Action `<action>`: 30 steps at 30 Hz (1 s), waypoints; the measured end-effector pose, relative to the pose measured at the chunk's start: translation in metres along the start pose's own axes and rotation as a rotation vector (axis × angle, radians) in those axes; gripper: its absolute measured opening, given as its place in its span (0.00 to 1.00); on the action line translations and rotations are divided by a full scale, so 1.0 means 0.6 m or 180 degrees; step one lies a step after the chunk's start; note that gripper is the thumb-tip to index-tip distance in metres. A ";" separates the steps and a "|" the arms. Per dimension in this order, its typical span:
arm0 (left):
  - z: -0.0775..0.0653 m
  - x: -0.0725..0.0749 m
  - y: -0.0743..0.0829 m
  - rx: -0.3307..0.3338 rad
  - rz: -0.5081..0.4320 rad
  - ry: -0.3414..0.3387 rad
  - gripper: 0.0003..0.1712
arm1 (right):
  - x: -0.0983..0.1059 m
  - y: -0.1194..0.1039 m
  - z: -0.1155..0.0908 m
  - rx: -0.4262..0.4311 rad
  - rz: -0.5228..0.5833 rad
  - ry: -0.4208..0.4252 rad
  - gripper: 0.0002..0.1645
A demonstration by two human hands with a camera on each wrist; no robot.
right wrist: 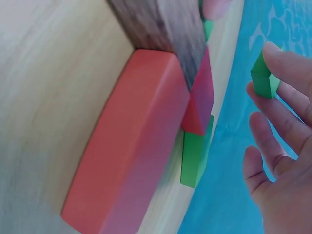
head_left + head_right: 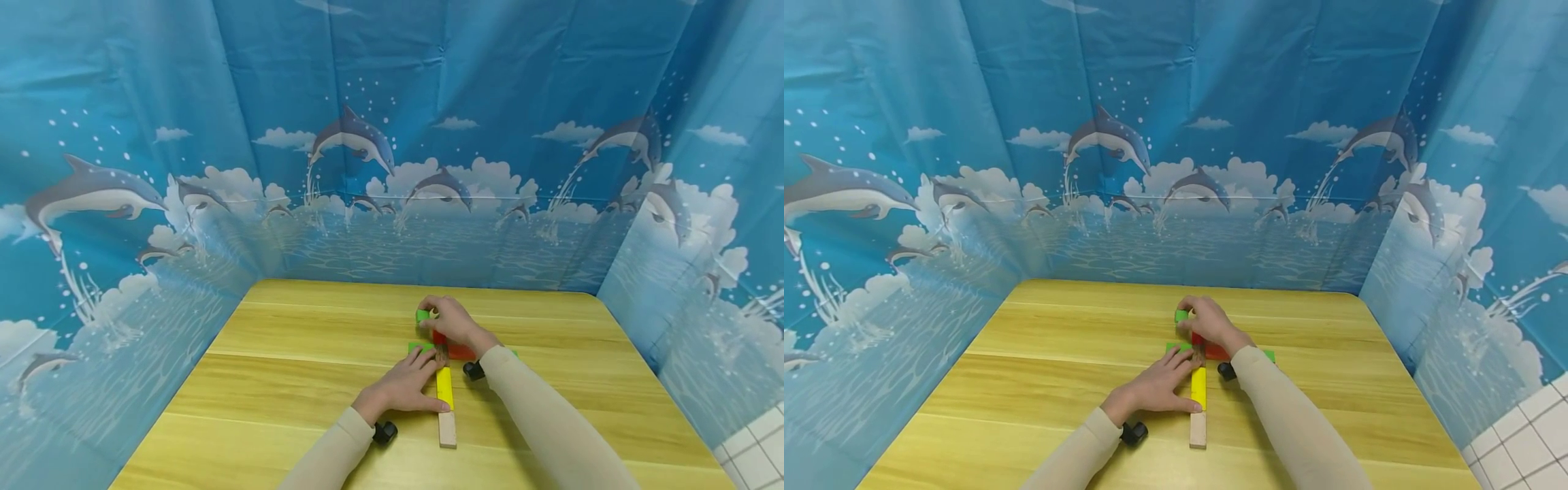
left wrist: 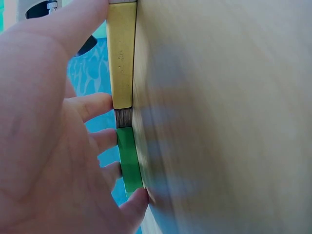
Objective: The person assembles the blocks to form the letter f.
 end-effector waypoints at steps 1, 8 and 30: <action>0.000 -0.001 0.000 0.0004 0.0003 0.0002 0.53 | 0.002 0.001 0.000 -0.0004 0.0032 0.0027 0.20; 0.001 -0.002 -0.001 0.0012 -0.0024 0.0014 0.54 | 0.018 0.016 -0.002 -0.0088 0.0225 0.0263 0.23; 0.001 -0.002 -0.003 -0.0054 -0.0079 0.0059 0.53 | 0.055 0.098 -0.029 -0.0761 0.0686 0.0853 0.24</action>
Point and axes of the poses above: each hand's wrist, its own z-axis towards the middle knuckle, its own x-axis out of the back of the hand, y = z × x, the point moved 4 cm from there along z, towards the middle knuckle, and after that the axes turned 11 degrees about -z, right-handed, at the moved point
